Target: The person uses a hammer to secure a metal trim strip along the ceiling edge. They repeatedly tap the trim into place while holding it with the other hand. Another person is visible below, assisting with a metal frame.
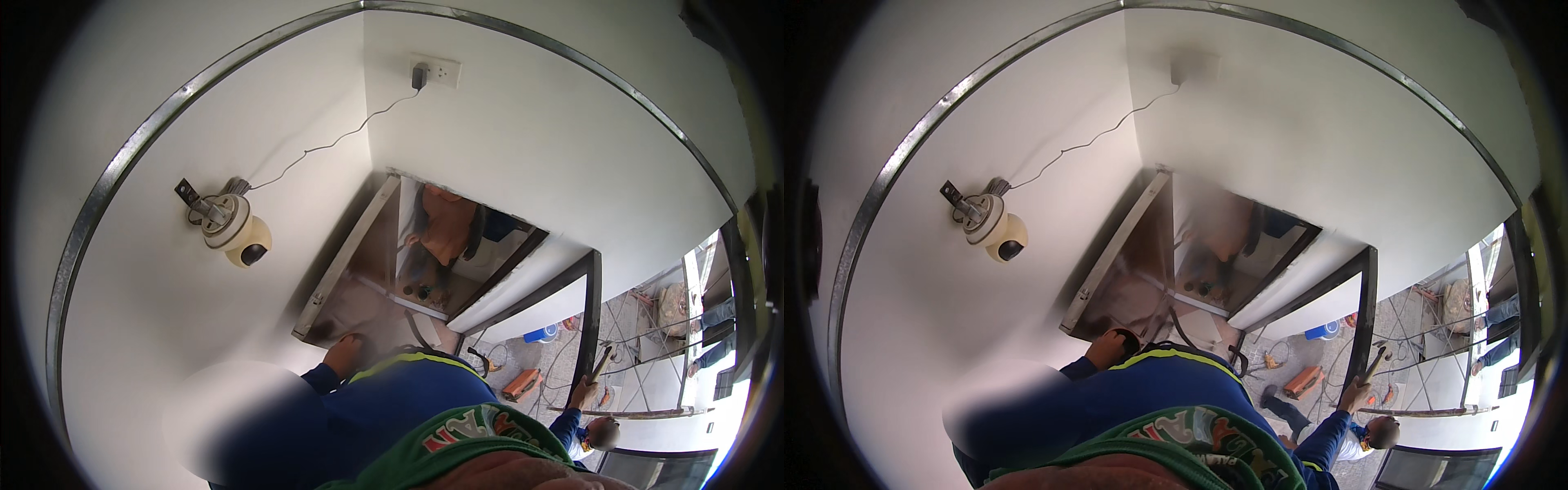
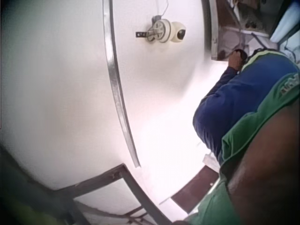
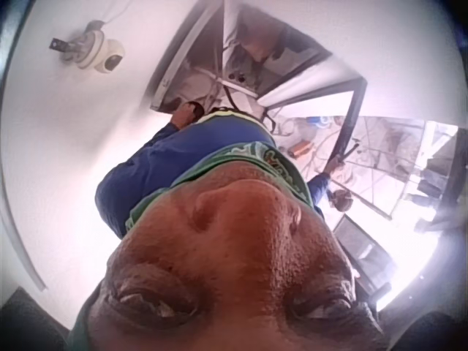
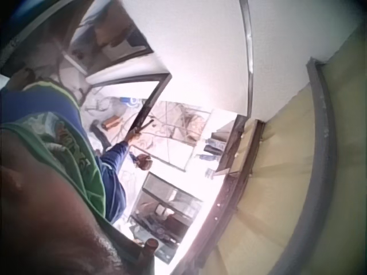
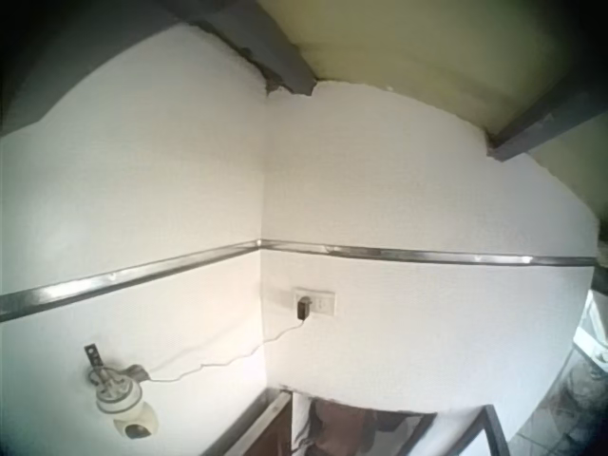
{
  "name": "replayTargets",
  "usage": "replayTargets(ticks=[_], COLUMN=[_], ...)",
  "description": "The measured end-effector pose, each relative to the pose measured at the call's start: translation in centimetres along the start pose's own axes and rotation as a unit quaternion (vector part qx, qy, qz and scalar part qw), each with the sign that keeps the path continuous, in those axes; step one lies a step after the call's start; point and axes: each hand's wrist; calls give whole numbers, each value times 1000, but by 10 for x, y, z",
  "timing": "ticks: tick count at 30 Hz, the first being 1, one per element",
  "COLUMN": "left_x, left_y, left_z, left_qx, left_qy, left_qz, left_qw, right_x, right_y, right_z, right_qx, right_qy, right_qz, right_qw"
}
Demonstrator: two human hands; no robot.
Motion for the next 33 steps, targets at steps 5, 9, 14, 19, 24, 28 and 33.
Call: replayTargets(ticks=[5, 9, 14, 19, 24, 28, 33], left_x=[-5, -4, 2, 6, 8, 11, 22], left_y=[0, -3, -3, 2, 8, 15, 18], left_z=[-2, 0, 0, 5, 8, 3, -9], left_qx=[-32, -97, -101, -171, -231, -266, -239], left_qy=[27, 45, 46, 54, 132, 173, 236], left_qz=[4, -28, 20, 17, 24, -25, 87], left_qw=[999, 994, 994, 984, 964, 948, 938], right_x=[1, 3, 5, 3, -2, -3, -4], right_y=[2, 2, 2, 1, 2, 2, 2], right_z=[-1, 1, 3, 0, -3, -4, -5], right_qx=[15, 21, 20, 29, 40, 32, 22], right_qy=[5, -4, 9, 13, 26, 7, -16], right_qz=[1, 2, 4, 3, -21, -3, -17], right_qw=[1000, 1000, 1000, 999, 999, 999, 999])
Point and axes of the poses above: each hand's wrist, its own y-axis towards the middle knuckle, its own x-axis out of the back of the hand, z = x × y, and after that the axes turned 6 degrees about -z, right-handed
